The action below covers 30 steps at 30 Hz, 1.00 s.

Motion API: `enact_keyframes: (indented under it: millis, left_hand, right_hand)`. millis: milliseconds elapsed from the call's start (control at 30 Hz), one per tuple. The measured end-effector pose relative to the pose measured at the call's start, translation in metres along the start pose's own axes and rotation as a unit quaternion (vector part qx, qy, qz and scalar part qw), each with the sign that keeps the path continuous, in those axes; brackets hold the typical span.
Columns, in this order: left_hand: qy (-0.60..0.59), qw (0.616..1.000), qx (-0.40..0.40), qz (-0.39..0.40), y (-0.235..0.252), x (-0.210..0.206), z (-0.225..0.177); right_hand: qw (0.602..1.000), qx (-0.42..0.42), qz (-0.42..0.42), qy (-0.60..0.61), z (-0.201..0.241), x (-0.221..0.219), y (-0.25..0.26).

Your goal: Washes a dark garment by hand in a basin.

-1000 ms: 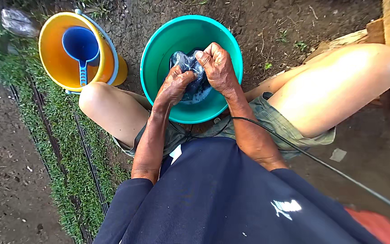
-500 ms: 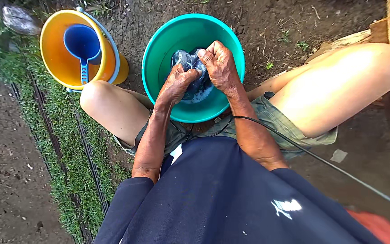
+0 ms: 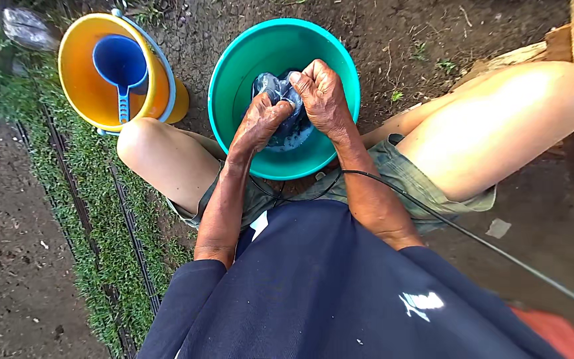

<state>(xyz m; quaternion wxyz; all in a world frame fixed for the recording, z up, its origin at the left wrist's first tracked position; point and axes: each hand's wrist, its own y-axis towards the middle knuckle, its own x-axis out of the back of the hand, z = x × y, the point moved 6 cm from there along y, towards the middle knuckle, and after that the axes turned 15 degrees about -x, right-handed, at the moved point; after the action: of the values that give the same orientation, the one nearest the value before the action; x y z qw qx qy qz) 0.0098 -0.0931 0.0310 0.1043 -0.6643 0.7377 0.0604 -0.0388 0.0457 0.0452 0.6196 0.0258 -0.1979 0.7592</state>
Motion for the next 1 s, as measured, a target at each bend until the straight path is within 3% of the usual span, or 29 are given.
enact_keyframes:
  millis: [200, 1000]
  left_hand:
    - [0.072, 0.997, 0.003, 0.015, 0.0006, 0.0038, 0.0048]
    - [-0.016, 1.0, 0.015, 0.008, -0.001, 0.004, 0.0014]
  right_hand:
    - [1.0, 0.002, 0.008, -0.011, -0.0012, -0.0037, -0.0011]
    - [1.0, 0.016, -0.002, -0.025, 0.0012, -0.0034, 0.0013]
